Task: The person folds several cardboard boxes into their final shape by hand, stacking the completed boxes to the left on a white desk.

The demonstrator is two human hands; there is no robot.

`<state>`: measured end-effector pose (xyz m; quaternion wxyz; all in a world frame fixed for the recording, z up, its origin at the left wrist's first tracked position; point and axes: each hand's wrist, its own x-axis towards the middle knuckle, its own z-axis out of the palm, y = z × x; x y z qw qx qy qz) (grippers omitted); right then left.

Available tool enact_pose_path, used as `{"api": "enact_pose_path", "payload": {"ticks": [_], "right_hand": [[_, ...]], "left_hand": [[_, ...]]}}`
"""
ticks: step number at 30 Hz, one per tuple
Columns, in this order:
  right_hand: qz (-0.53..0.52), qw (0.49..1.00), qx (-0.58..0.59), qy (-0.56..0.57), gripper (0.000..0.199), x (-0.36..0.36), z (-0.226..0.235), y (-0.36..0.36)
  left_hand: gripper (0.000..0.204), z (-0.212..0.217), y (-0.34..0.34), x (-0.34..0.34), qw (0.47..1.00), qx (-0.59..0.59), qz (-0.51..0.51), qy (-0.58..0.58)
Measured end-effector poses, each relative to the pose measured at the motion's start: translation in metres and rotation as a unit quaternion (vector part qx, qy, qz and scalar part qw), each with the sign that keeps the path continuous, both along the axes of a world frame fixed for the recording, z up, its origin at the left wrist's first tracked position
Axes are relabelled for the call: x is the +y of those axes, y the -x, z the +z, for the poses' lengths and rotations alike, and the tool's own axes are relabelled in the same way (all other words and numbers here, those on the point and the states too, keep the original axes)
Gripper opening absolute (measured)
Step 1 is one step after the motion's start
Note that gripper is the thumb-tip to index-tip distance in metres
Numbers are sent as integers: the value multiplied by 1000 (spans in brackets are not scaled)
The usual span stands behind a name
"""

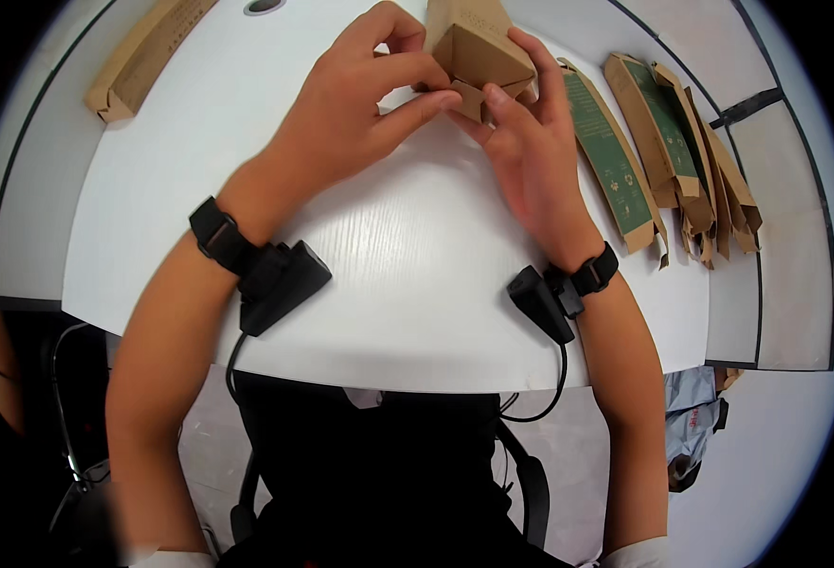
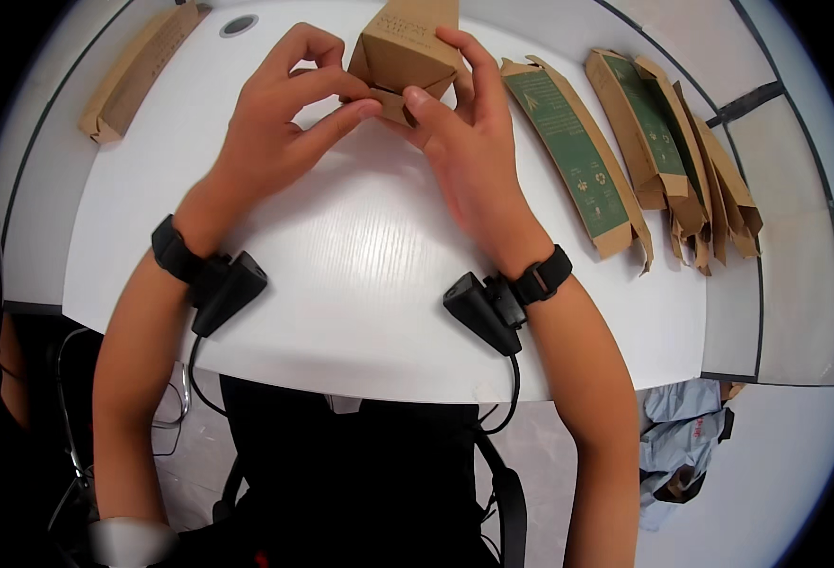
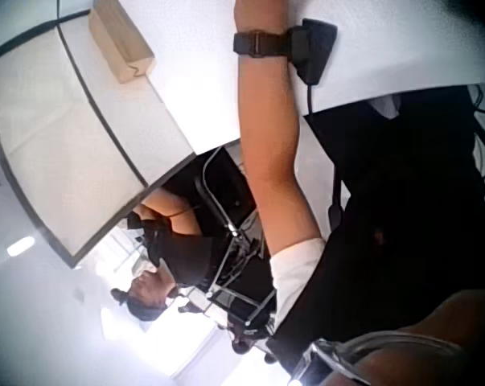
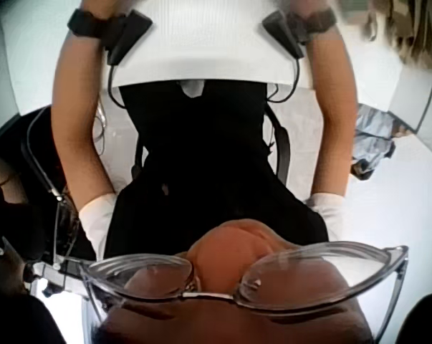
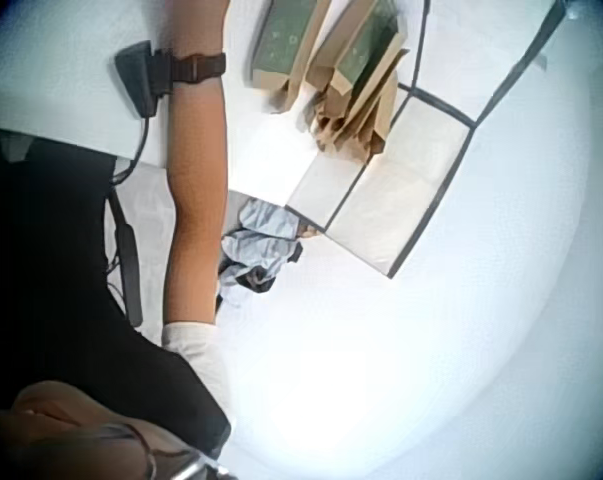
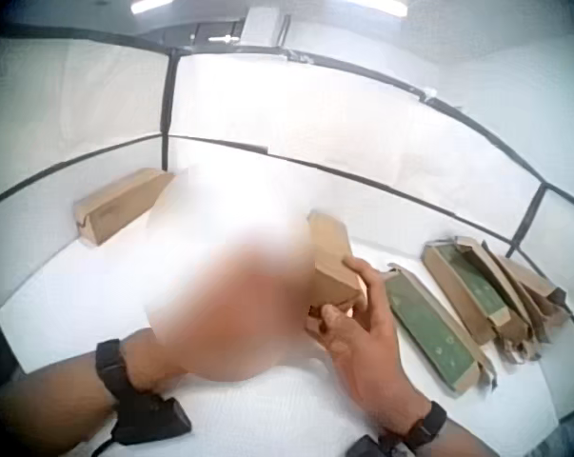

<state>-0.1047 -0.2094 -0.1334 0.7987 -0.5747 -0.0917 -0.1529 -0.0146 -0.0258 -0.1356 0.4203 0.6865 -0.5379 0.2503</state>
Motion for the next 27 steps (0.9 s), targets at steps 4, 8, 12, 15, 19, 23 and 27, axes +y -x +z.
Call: {"api": "enact_pose_path", "payload": {"ticks": [4,8,12,15,19,23,27], "right_hand": [[-13,1000,8,25,60,3,-7,0],[-47,998,-20,41,63,9,-13,-3],[-36,999,-7,23,59,8,-8,-5],[-26,999,-17,20,61,10,-6,-7],[-46,999,-16,-7,62,7,3,-8],[-39,999,13,-28,63,4,3,3],[38,998,7,57,57,-16,-2,7]], "left_hand": [[10,-9,11,-13,996,56,64,33],[9,-13,23,-18,982,138,92,94],[9,-12,17,-23,969,195,89,122],[15,-5,15,-18,968,190,123,104],[32,1,15,-27,951,253,49,168],[65,-14,9,-13,963,248,2,106],[102,5,20,-23,975,219,33,15]]}}
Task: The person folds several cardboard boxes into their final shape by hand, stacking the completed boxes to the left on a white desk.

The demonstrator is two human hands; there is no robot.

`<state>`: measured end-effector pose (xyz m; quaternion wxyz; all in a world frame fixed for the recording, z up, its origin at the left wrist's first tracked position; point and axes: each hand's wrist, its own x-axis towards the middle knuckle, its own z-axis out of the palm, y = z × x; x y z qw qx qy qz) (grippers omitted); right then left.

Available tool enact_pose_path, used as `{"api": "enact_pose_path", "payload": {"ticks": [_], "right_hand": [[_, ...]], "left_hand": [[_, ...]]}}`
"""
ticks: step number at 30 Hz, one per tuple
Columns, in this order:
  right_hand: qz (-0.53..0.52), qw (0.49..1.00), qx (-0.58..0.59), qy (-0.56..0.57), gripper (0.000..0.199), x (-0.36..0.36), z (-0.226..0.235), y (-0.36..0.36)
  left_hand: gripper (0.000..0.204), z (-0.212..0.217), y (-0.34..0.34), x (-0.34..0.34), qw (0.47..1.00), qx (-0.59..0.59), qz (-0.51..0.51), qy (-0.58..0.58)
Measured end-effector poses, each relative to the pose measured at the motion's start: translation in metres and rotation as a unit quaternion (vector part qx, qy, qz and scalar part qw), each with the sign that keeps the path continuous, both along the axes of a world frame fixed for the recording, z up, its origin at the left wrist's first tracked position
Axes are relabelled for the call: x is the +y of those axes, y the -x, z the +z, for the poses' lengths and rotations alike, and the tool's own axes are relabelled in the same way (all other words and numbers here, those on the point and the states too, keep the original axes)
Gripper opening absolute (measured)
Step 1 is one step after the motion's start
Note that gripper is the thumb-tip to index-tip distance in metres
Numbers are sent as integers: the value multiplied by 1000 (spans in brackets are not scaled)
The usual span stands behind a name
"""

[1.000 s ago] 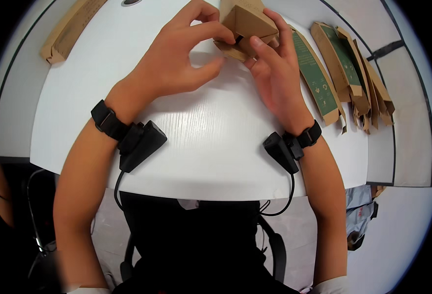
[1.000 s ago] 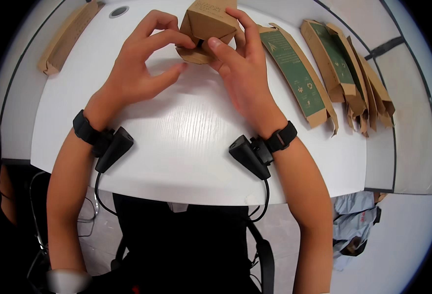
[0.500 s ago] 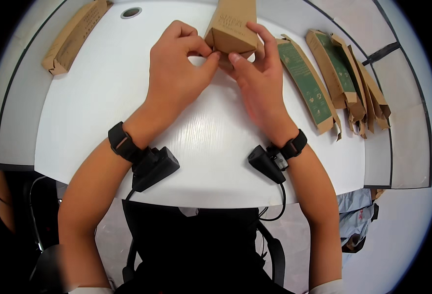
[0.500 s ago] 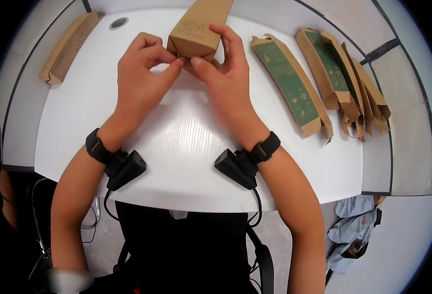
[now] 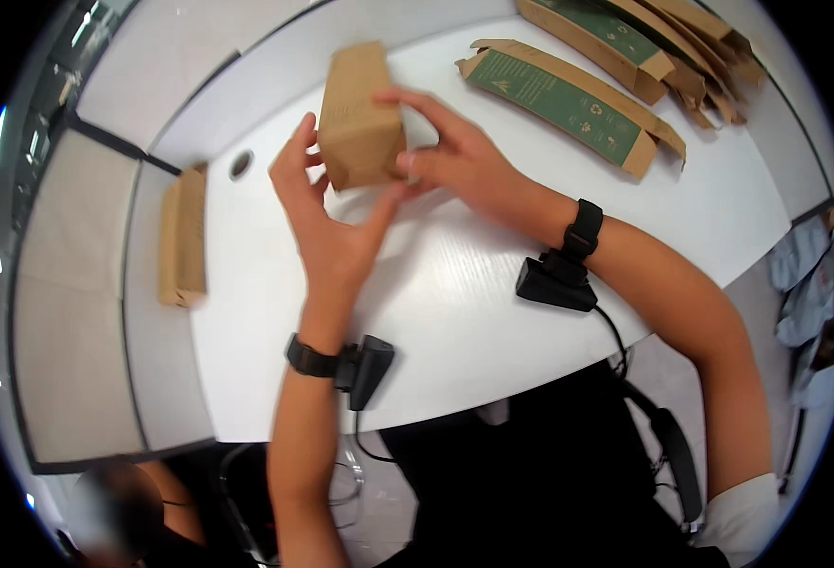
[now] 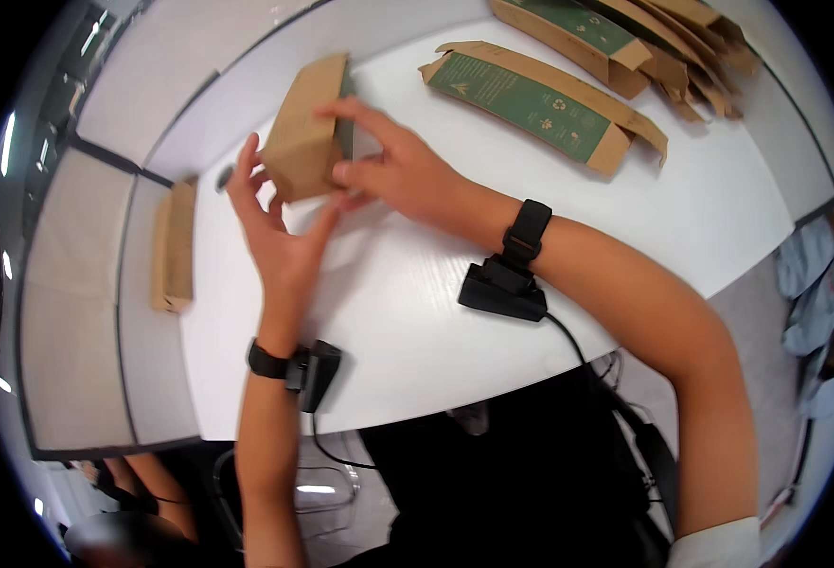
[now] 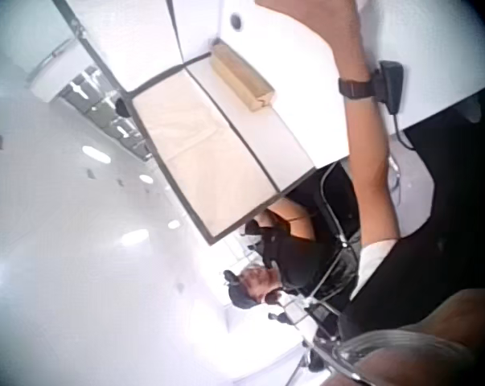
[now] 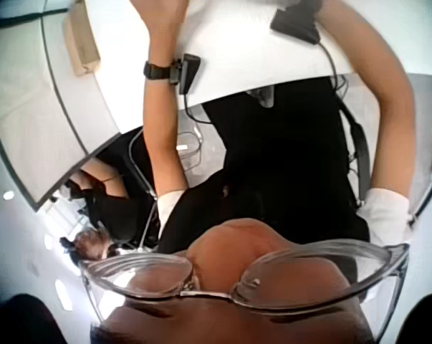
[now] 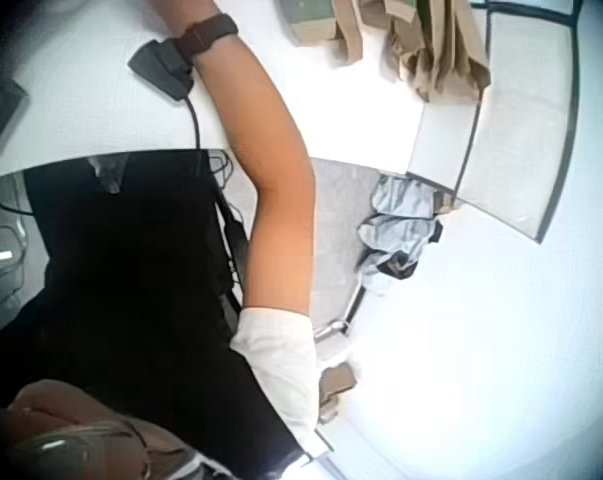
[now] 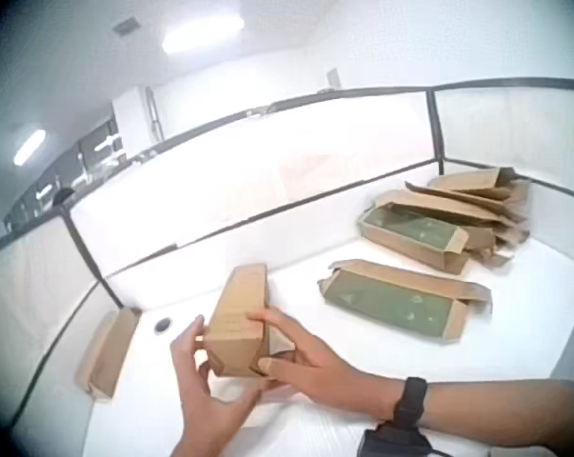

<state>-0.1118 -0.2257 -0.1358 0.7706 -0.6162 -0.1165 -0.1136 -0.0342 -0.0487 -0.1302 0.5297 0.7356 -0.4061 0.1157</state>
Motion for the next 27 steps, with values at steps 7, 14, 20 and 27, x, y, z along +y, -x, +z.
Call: {"api": "enact_pose_path", "payload": {"ticks": [7,14,20,27], "right_hand": [[41,988,-1,146,59,27,2,6],[19,980,-26,198,32,26,-3,2],[17,978,-54,202,29,12,-6,0],[-4,966,-90,241,34,9,-18,-3]], "left_hand": [[84,10,-3,19,988,-8,143,59],[62,-13,-43,45,963,-54,262,-13],[54,11,-49,84,970,-24,227,84],[55,18,-41,190,937,-32,347,33]]}}
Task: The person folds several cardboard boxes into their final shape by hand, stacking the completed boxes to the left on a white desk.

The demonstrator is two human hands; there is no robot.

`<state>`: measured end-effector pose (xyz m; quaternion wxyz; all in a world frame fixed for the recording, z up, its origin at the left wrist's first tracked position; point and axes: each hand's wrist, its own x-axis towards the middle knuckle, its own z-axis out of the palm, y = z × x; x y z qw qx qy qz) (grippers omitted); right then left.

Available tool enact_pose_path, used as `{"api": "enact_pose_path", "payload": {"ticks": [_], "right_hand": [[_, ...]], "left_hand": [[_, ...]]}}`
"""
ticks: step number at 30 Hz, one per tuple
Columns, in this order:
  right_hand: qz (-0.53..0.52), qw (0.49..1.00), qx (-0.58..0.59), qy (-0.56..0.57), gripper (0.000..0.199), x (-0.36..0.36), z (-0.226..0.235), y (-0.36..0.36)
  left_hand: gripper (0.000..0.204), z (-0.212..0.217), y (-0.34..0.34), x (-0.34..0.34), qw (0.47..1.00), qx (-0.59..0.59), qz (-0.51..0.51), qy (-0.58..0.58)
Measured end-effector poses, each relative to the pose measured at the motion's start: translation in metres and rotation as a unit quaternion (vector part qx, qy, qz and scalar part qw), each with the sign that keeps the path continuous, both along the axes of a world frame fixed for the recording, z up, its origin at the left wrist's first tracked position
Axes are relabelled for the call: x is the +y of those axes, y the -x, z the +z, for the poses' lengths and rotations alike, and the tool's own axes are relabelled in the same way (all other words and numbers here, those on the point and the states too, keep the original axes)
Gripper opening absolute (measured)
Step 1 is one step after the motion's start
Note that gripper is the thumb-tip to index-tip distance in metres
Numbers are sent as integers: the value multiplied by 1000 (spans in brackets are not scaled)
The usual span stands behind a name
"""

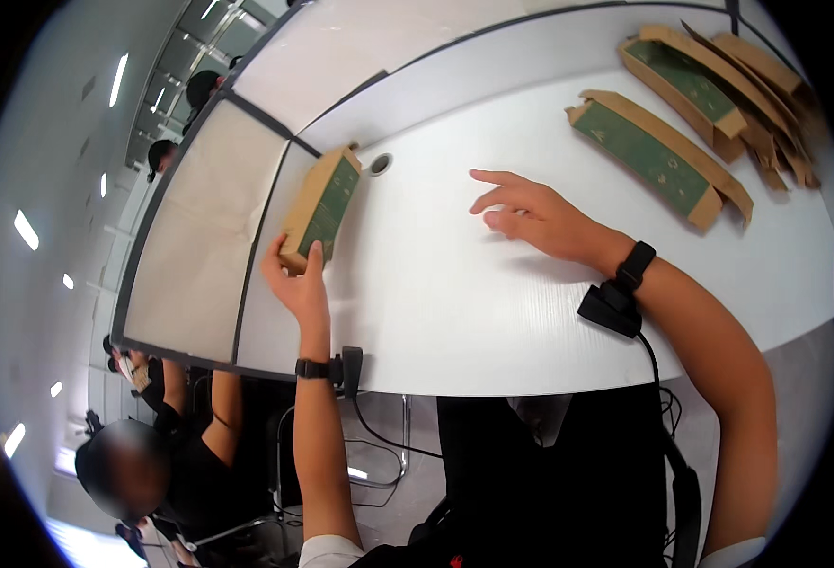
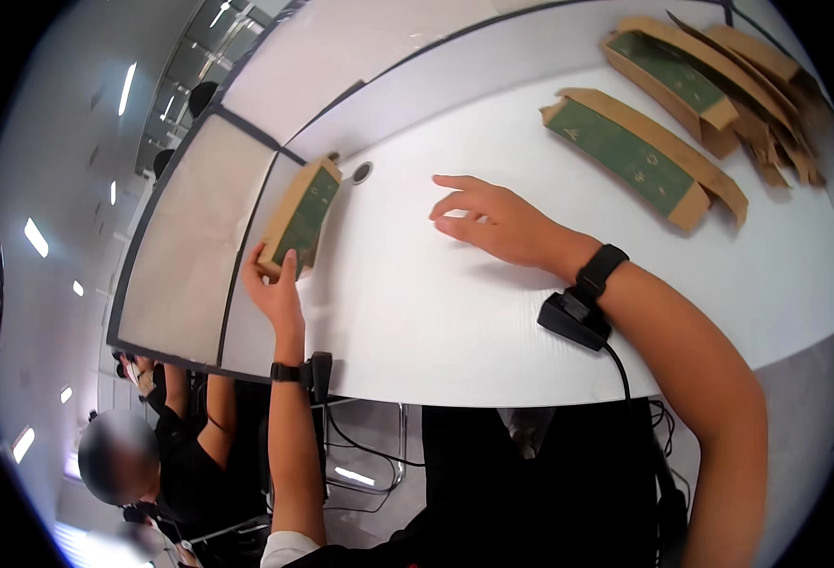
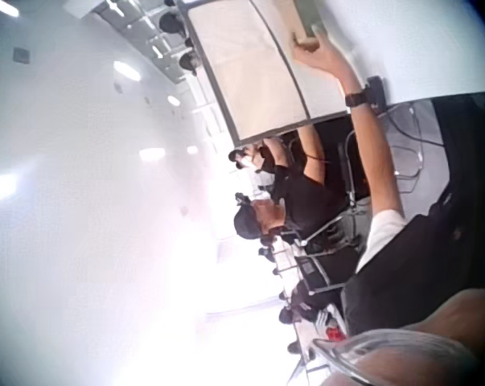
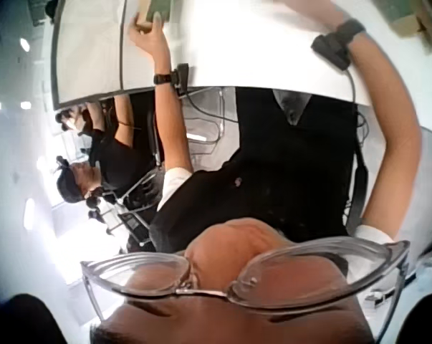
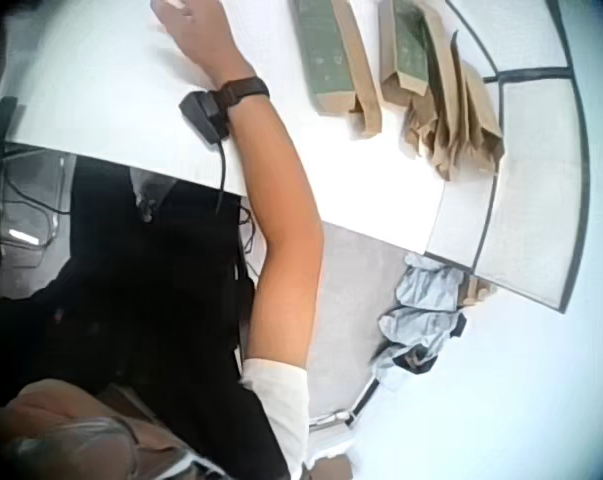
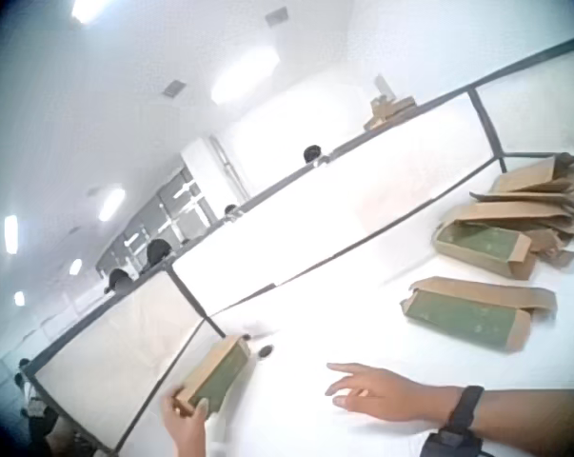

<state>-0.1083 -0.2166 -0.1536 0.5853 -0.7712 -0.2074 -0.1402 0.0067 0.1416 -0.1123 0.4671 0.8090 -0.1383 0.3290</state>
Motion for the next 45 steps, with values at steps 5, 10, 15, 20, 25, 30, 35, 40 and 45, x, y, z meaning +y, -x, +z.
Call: {"api": "enact_pose_path", "payload": {"ticks": [5,10,15,20,25,30,35,40,45], "right_hand": [[40,987,120,-102,35,11,5,4],[42,983,128,-123,36,10,10,5],[48,994,103,-1,36,3,2,-1],[23,991,132,-17,36,2,5,8],[47,986,139,-82,41,7,3,-1],[-22,998,63,-13,31,0,5,-5],[-313,858,-184,363,35,-61,34,-3],[-348,823,252,371,99,-174,28,20],[-382,823,265,327,112,-160,58,41]], "left_hand": [[59,-19,-26,13,935,-115,156,-297],[62,-36,-59,-2,949,-68,156,-267],[61,-39,-62,-14,961,-41,152,-226],[67,-51,-81,-13,952,-29,176,-250],[72,-45,-99,-13,943,-17,230,-240],[81,-40,-79,-23,924,-43,299,-234],[60,-21,-63,-31,933,-240,162,-216],[46,-14,-46,-53,949,-260,70,-164],[40,-16,-35,-59,962,-214,-35,-168]]}}
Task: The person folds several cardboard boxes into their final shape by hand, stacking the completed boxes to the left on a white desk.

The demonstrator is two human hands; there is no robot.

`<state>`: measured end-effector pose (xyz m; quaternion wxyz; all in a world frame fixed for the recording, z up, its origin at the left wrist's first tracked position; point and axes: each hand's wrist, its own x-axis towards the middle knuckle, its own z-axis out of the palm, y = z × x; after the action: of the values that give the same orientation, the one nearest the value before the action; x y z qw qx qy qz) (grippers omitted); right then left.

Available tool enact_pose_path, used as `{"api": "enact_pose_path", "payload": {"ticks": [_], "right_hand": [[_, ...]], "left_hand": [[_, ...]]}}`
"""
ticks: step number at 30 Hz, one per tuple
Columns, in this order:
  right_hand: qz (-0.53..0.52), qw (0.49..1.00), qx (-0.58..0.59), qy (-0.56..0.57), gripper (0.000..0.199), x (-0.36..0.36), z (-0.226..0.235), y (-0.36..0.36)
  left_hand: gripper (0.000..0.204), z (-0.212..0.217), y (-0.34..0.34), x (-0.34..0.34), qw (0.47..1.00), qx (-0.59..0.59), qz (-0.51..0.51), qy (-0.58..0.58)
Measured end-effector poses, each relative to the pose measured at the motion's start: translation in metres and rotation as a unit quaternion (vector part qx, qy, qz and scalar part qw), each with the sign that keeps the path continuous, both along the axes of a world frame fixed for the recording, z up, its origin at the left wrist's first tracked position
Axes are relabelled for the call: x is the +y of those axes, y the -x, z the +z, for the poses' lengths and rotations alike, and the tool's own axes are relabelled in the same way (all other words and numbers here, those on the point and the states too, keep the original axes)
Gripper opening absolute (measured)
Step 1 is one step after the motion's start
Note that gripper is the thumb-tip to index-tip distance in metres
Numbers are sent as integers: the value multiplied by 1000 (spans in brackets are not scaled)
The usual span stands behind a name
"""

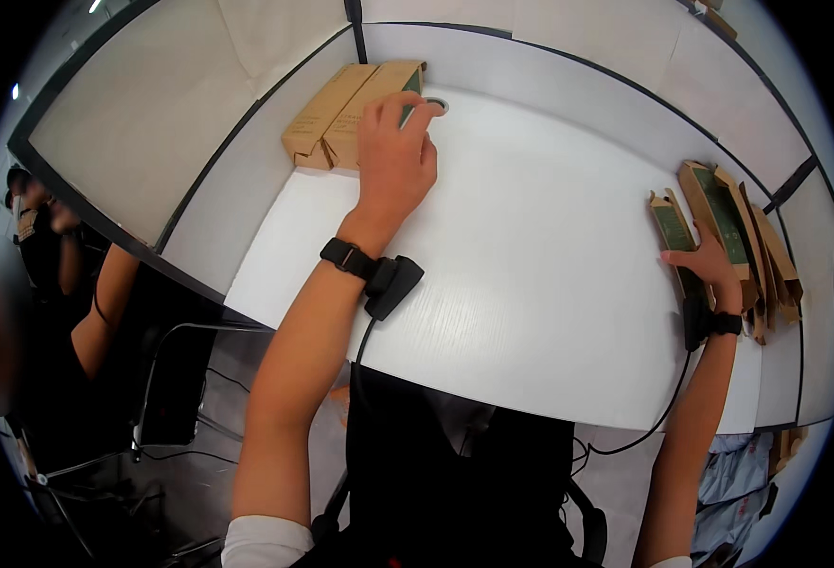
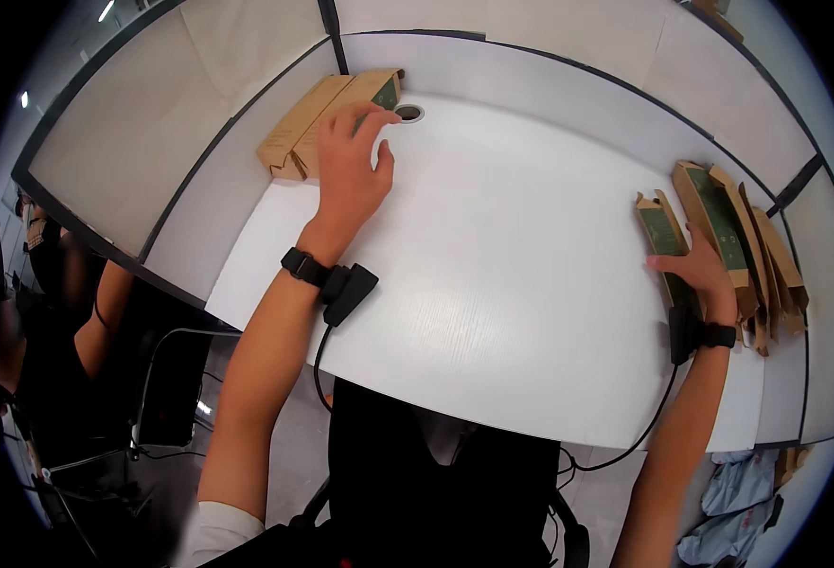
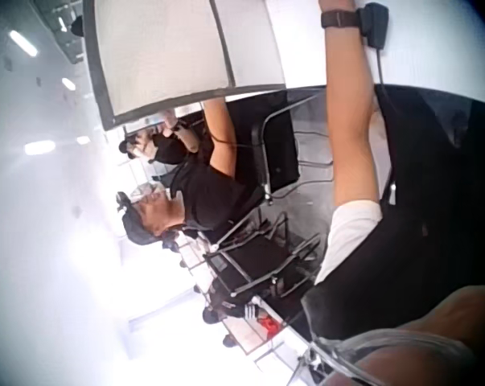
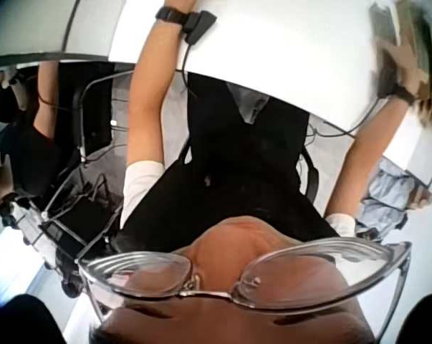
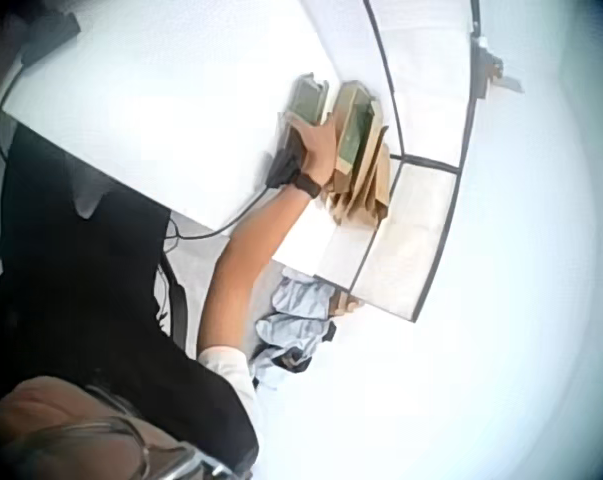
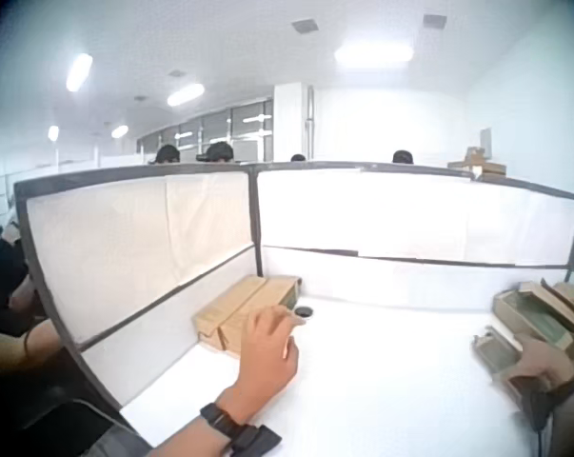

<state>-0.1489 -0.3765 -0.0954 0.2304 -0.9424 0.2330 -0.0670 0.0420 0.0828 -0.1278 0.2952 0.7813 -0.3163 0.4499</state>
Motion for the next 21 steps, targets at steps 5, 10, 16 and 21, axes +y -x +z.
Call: {"api": "enact_pose_path", "payload": {"ticks": [5,10,16,21], "right_hand": [[59,996,63,-23,95,21,22,5],[128,961,-5,-247,90,69,3,-8],[205,851,-308,-372,54,120,10,-24],[315,810,-447,-211,61,150,-13,-21]], "left_hand": [[34,-3,1,-10,997,61,-54,5],[29,5,-4,-5,995,33,-85,-27],[41,4,33,-45,876,371,-263,163],[99,5,79,-80,774,443,-434,128]]}}
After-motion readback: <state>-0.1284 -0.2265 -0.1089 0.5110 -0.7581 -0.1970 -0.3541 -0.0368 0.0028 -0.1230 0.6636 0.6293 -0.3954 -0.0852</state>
